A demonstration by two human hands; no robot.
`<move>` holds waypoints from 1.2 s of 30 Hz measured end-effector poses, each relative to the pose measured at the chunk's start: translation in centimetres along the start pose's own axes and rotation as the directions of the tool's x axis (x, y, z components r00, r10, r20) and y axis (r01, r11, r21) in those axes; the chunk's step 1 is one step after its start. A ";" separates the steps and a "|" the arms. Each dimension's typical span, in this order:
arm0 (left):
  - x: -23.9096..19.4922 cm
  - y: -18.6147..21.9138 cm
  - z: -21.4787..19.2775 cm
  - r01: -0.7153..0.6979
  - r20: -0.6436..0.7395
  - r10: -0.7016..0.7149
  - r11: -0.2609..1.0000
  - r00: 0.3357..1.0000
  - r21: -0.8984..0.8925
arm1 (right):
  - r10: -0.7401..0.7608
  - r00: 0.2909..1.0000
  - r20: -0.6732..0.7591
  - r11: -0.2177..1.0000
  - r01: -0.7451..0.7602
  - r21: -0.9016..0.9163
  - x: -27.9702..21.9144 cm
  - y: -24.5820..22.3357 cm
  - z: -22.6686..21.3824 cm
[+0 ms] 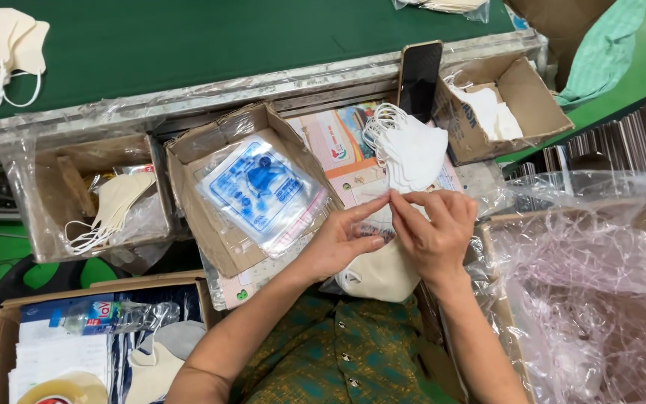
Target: Packaging face masks into plastic bags and organizing them in boxes.
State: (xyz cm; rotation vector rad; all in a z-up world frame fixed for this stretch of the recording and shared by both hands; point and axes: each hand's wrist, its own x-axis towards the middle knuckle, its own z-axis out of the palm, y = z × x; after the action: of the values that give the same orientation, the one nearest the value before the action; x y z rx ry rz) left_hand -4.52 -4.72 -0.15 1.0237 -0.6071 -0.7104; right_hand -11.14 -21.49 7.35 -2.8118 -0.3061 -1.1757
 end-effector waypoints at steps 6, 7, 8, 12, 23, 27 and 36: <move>-0.7 -0.4 0.3 0.106 0.078 -0.118 0.984 0.990 0.147 | 0.091 0.995 -0.040 0.995 -0.089 0.053 -2.3 1.3 1.4; -0.6 -0.9 0.2 0.110 0.083 -0.122 0.984 0.989 0.144 | 0.096 0.995 -0.037 0.994 -0.094 0.049 -2.8 1.7 0.9; -0.5 -1.4 0.1 0.098 0.099 -0.112 0.986 0.989 0.134 | 0.130 0.990 -0.049 0.989 -0.127 0.069 -3.3 2.1 0.4; 0.3 -1.2 -0.1 0.174 0.058 -0.197 0.946 0.979 0.272 | 0.386 0.902 -0.192 0.921 -0.388 0.031 -6.7 6.4 -4.5; 1.7 1.6 -0.6 0.193 -0.047 -0.192 0.981 0.980 0.031 | 0.777 0.574 0.260 0.608 -0.574 -0.548 -33.1 26.5 -12.0; 2.3 2.7 -0.3 0.180 -0.058 -0.171 0.962 0.984 0.208 | 0.701 0.704 0.112 0.639 -0.551 -0.537 -18.3 16.2 -13.9; 1.6 3.3 0.3 0.189 0.023 -0.188 0.979 0.982 -0.073 | 0.535 0.632 0.561 0.160 -0.727 0.667 -5.0 4.6 -3.2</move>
State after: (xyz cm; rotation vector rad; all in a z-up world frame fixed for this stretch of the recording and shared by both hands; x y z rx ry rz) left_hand -2.92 -5.01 3.11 1.0154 -0.4972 -0.9017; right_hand -15.82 -27.28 6.02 -1.7196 0.2603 -0.3075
